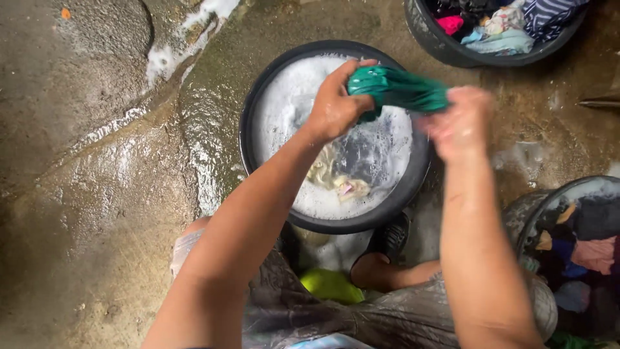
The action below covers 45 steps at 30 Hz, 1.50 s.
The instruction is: Hand washing various clothes in a basin with soapy water.
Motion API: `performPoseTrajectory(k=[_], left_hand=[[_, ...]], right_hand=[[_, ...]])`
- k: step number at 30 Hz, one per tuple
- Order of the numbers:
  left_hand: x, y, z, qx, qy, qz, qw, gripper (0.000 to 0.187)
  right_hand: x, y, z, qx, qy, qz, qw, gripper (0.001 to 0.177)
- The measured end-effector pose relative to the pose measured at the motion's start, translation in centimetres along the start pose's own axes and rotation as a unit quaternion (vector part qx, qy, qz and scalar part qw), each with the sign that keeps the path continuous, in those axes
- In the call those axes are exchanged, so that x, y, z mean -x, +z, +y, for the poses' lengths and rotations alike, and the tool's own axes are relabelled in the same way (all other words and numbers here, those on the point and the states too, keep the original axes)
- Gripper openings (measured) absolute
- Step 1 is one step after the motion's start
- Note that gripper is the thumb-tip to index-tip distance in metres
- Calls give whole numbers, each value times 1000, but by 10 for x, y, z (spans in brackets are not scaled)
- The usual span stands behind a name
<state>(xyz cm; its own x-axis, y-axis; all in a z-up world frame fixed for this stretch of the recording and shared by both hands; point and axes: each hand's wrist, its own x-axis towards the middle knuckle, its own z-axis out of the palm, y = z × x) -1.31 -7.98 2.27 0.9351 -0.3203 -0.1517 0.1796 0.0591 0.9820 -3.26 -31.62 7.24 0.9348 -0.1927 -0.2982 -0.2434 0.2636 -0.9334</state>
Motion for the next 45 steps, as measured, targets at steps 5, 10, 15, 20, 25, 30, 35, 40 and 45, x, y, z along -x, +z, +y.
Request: performPoseTrajectory(k=[5, 10, 15, 20, 25, 30, 35, 40, 45], left_hand=[[28, 13, 66, 181, 193, -24, 964, 63], [34, 13, 76, 61, 336, 106, 934, 59], [22, 3, 57, 370, 98, 64, 921, 36], [16, -6, 34, 543, -100, -189, 812, 36], [2, -4, -43, 42, 6, -316, 948, 20], [12, 27, -78, -187, -56, -403, 894, 22], [-1, 24, -62, -171, -44, -359, 917, 33], [8, 12, 63, 422, -167, -154, 877, 99], [-4, -2, 17, 125, -187, -17, 974, 96]], right_hand=[[35, 88, 7, -210, 235, -153, 937, 56], [10, 105, 31, -346, 136, -60, 926, 54], [55, 122, -6, -18, -198, -37, 979, 26], [80, 125, -40, 381, -526, -169, 742, 38], [111, 145, -70, 397, -657, -313, 559, 22], [113, 100, -6, 468, -607, -446, 462, 28], [88, 74, -15, 468, -613, -402, 494, 19], [38, 72, -114, 475, -682, -157, 534, 32], [-76, 4, -130, 454, -482, -17, 749, 41]])
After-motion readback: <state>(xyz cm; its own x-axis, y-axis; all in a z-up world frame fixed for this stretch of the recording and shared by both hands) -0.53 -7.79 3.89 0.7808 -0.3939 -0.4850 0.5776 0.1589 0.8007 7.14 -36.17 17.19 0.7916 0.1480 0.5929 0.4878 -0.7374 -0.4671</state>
